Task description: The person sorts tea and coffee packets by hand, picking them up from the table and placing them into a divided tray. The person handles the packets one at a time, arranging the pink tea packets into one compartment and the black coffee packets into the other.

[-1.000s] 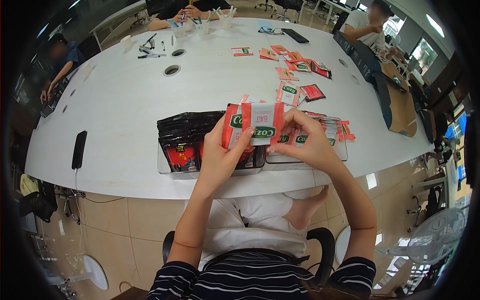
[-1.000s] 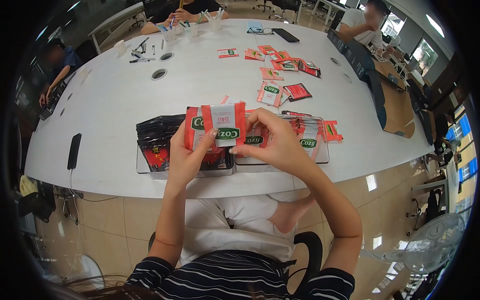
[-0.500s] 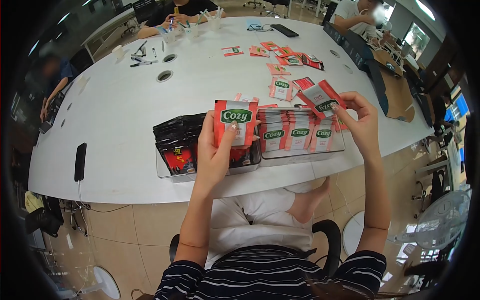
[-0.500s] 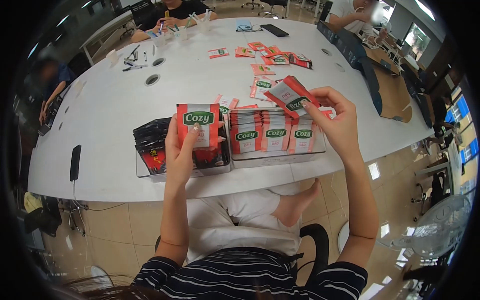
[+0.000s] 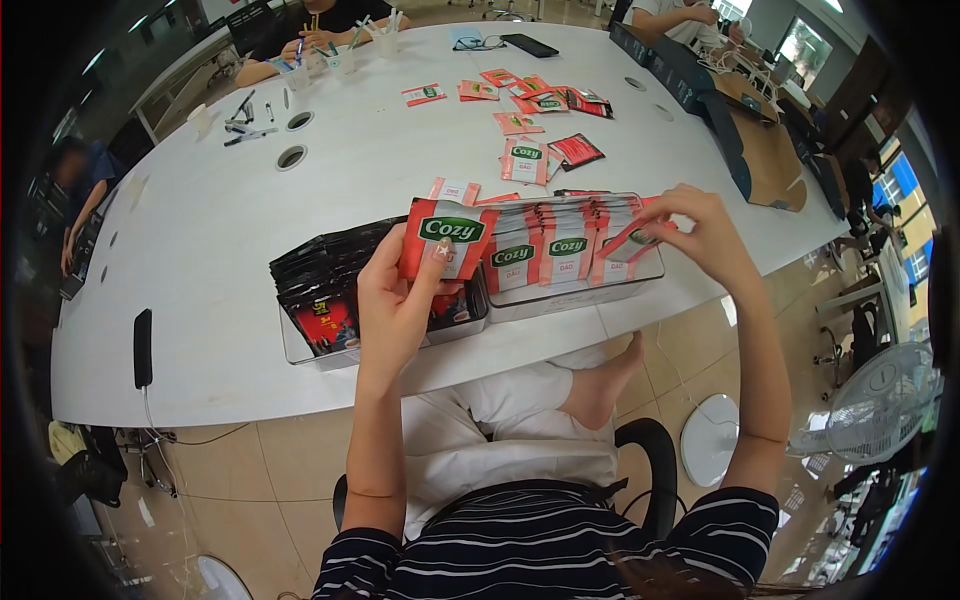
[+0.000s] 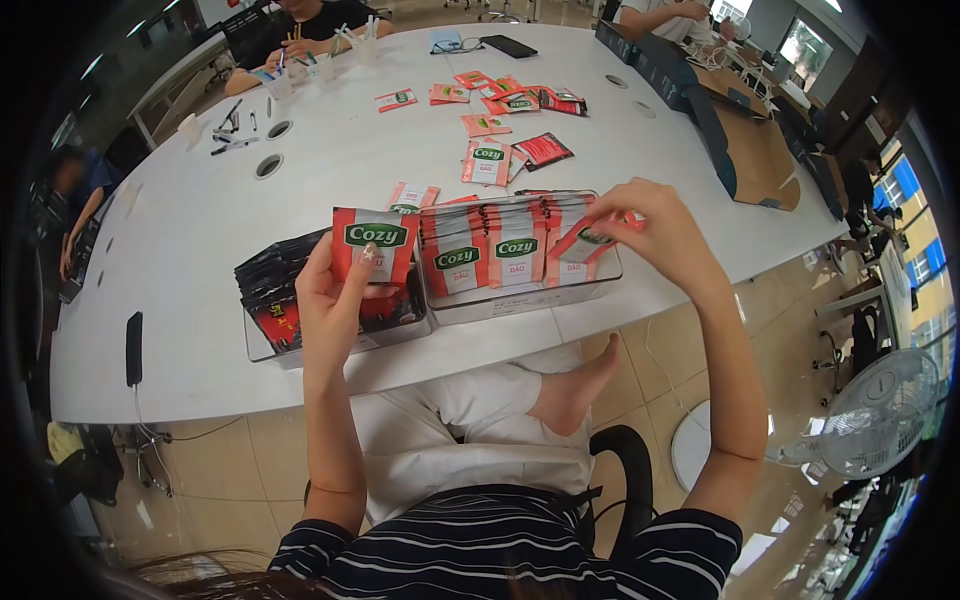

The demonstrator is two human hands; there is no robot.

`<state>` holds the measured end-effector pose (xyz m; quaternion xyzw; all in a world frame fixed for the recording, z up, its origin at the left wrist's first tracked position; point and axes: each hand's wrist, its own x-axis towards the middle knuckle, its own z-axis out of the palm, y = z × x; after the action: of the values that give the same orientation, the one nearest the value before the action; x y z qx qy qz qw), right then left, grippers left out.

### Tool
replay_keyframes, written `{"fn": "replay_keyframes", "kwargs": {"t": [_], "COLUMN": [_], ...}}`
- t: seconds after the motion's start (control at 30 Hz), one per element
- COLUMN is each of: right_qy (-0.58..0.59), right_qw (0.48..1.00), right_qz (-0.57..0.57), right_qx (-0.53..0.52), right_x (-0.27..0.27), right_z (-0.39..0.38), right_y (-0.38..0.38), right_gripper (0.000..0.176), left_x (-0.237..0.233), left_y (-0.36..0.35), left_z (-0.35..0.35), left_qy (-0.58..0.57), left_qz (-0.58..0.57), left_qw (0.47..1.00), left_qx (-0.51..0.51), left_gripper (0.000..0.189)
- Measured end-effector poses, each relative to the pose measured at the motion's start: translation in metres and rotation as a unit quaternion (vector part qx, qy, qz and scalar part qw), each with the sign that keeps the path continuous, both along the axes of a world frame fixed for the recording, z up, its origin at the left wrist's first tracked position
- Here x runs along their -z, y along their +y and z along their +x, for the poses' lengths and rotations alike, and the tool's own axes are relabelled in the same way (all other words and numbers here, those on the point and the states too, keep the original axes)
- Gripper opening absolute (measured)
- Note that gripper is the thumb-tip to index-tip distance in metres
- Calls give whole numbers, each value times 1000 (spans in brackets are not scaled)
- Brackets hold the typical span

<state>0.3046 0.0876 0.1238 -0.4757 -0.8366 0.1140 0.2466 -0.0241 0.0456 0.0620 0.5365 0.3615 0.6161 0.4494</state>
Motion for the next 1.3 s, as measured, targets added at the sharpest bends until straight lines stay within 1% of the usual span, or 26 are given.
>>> {"fn": "replay_keyframes", "kwargs": {"t": [0.1, 0.13, 0.23, 0.27, 0.37, 0.47, 0.57, 0.67, 0.77, 0.87, 0.97, 1.07, 1.17, 1.27, 1.3], "right_qy": [-144, -212, -143, -180, -161, -145, -160, -174, -186, -197, -103, 16, 58, 58, 74], "right_qw": [988, 977, 984, 977, 984, 988, 987, 984, 982, 978, 992, 989, 988, 982, 983], "right_qz": [44, 10, 106, 114, 80, 53, 19, 36, 15, 68, 55, 73, 40, 73, 56], "right_qx": [-19, 25, 11, 3, 1, -9, -5, 2, -4, -17, -53, -128, -140, -165, -157], "right_x": [12, 8, 24, 26, 32, 37, 28, 32, 34, 28, 9, -6, -18, 0, -1], "right_z": [-9, -17, -32, -34, -34, -29, -26, -26, -28, -27, -40, -76, -119, -137, -136], "right_y": [2, -1, -1, -1, 7, 14, 16, 18, 17, 13, 8, -1, -15, -2, 1], "right_gripper": [21, 43, 72, 93, 104, 109, 108, 106, 107, 99, 82, 54, 34, 25, 24], "left_x": [3, 4, 3, 3, 3, 5, 7, 6, 5, 4, 4, 4, 3, 5, 4], "left_y": [1, 2, 1, 1, 1, 2, 3, 4, 4, 3, 3, 3, 3, 3, 3], "left_z": [0, 0, 1, 1, -1, -2, -2, -2, -1, -1, 0, -1, -2, -4, -4], "left_qy": [3, 3, -5, -1, 11, 18, 20, 18, 13, 13, 20, 30, 44, 50, 60], "left_qz": [2, 6, 2, 2, 3, 11, 21, 17, 6, 0, 3, 5, 18, 27, 26], "left_qw": [1000, 1000, 1000, 1000, 1000, 1000, 999, 999, 999, 999, 999, 999, 997, 996, 996], "left_qx": [5, 5, 8, 8, 11, 21, 27, 32, 35, 38, 35, 41, 63, 71, 67], "left_gripper": [21, 22, 22, 22, 22, 24, 26, 27, 27, 25, 24, 25, 26, 27, 27]}}
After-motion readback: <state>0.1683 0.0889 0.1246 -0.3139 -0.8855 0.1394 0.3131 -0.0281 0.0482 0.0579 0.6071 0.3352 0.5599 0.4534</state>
